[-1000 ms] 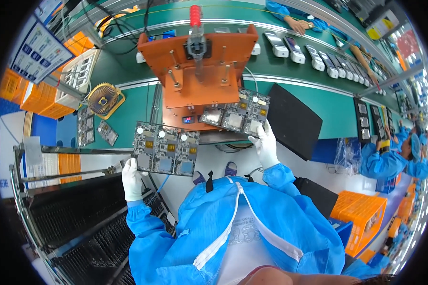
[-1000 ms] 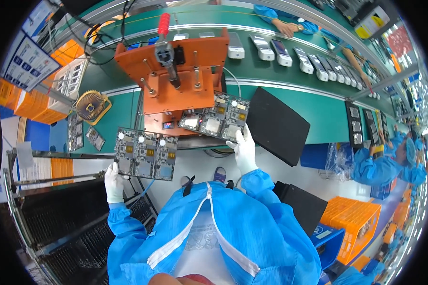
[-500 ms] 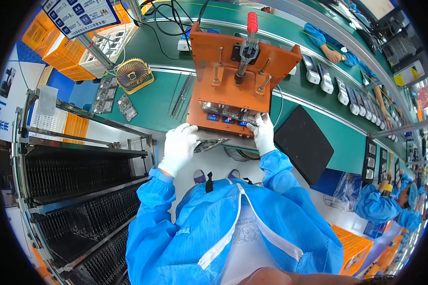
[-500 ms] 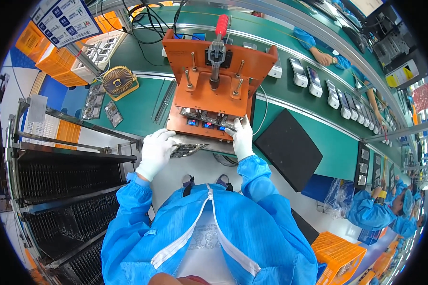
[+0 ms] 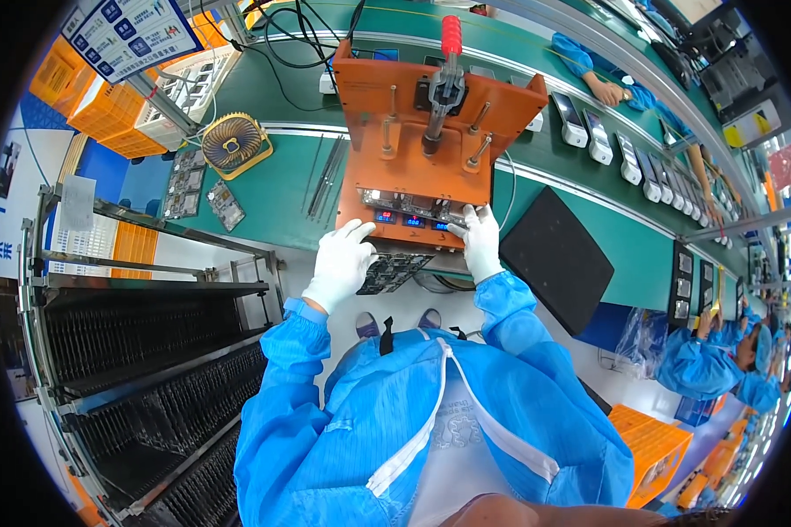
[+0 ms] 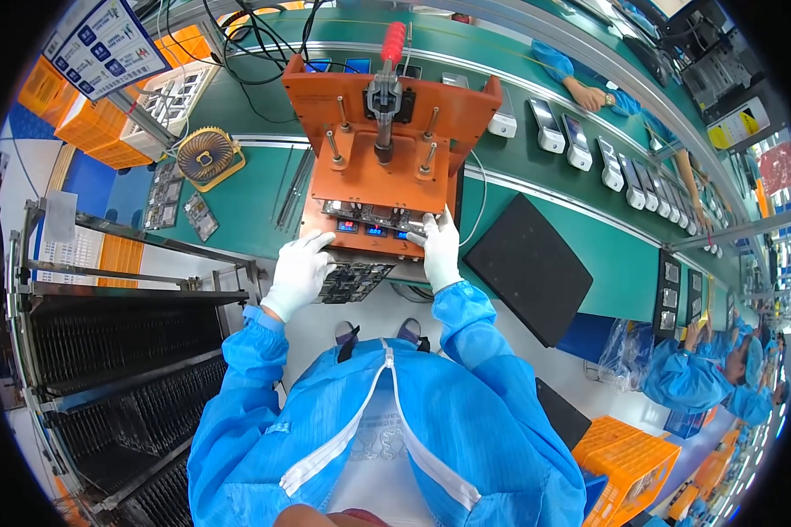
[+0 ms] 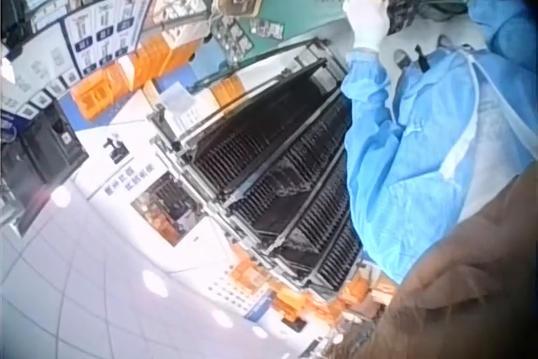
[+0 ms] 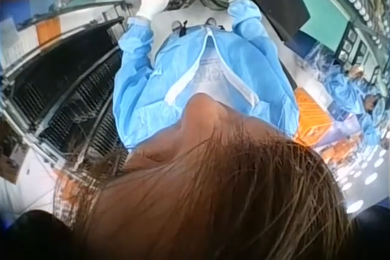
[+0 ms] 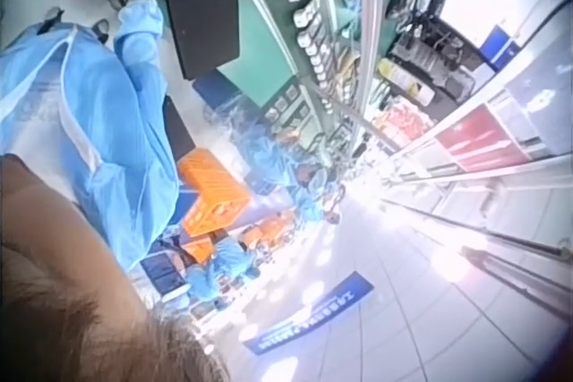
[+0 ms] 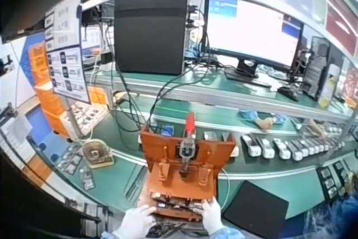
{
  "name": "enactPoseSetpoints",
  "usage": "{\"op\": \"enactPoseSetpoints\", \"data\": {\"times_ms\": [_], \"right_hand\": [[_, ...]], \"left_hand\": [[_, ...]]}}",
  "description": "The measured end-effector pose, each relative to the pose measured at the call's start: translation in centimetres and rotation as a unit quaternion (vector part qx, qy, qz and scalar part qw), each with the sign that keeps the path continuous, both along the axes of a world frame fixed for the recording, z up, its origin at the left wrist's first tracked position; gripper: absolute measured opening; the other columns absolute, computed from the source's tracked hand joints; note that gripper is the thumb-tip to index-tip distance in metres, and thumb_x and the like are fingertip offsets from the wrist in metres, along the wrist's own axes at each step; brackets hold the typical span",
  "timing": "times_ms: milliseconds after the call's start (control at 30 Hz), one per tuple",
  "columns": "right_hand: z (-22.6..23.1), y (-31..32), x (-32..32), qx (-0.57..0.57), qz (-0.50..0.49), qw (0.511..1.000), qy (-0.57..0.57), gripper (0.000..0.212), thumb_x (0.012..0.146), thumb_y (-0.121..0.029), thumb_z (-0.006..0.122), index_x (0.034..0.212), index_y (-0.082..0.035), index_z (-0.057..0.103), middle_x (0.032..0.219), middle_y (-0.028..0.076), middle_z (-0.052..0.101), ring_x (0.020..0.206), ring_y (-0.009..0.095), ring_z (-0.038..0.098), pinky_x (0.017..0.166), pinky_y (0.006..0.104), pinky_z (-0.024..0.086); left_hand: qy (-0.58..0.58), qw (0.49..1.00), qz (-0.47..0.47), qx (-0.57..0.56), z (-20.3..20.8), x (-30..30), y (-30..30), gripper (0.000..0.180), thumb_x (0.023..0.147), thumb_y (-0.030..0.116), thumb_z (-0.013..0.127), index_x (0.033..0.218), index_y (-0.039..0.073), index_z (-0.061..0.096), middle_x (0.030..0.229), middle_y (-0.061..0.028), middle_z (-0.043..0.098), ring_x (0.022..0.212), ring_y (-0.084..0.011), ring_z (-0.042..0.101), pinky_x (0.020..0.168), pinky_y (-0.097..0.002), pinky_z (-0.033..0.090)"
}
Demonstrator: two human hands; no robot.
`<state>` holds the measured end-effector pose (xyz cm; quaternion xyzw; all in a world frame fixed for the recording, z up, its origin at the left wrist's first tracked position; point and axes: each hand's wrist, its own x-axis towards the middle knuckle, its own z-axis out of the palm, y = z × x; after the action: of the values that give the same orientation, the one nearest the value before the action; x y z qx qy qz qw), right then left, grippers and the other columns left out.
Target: The person assembles printed circuit boards by hand using a press fixture on an industrial production line.
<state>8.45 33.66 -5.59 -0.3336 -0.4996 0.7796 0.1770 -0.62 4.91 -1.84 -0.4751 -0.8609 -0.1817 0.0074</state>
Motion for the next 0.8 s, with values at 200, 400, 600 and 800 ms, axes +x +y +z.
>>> {"op": "enactPoseSetpoints", "data": {"times_ms": [200, 400, 600, 800], "right_hand": [[0.1, -0.1, 0.1, 0.012, -0.001, 1.0, 0.001, 0.046, 0.115, -0.011, 0.055, 0.159, -0.004, 0.049, 0.151, 0.01, 0.057, 0.122, 0.022, 0.066, 0.091, 0.0366, 0.066], [-0.8, 0.7, 0.7, 0.221, -0.017, 0.973, -0.071, 0.042, 0.11, -0.011, 0.065, 0.149, 0.001, 0.059, 0.134, 0.01, 0.067, 0.113, 0.017, 0.065, 0.093, 0.0306, 0.056], [2.0, 0.4, -0.1, 0.238, -0.014, 0.964, -0.113, 0.034, 0.105, -0.005, 0.069, 0.137, 0.005, 0.068, 0.122, 0.009, 0.074, 0.105, 0.015, 0.067, 0.094, 0.0323, 0.053], [-4.6, 4.4, -1.4, 0.281, -0.038, 0.956, -0.074, 0.038, 0.104, -0.011, 0.073, 0.14, -0.001, 0.069, 0.13, 0.015, 0.075, 0.122, 0.025, 0.072, 0.104, 0.0347, 0.054]], "left_hand": [[-0.032, 0.999, -0.008, 0.01, 0.4, -0.4, 0.7, 0.01, 0.088, 0.017, 0.081, 0.092, 0.008, 0.08, 0.149, -0.0133, 0.065, 0.141, -0.0349, 0.058, 0.109, -0.0488, 0.049], [-0.045, 0.998, -0.024, 0.024, -1.2, -2.0, 2.2, 0.01, 0.089, 0.018, 0.082, 0.091, 0.008, 0.081, 0.157, -0.0185, 0.059, 0.147, -0.0394, 0.051, 0.114, -0.051, 0.046], [-0.068, 0.997, -0.024, -0.005, -2.0, -2.8, 2.4, 0.01, 0.092, 0.02, 0.08, 0.093, 0.01, 0.081, 0.16, -0.0201, 0.056, 0.152, -0.0387, 0.047, 0.116, -0.0522, 0.044], [-0.06, 0.997, -0.04, -0.026, -1.6, -2.9, 3.6, 0.01, 0.092, 0.019, 0.08, 0.092, 0.009, 0.082, 0.163, -0.0202, 0.054, 0.154, -0.0388, 0.045, 0.118, -0.0531, 0.042]]}}
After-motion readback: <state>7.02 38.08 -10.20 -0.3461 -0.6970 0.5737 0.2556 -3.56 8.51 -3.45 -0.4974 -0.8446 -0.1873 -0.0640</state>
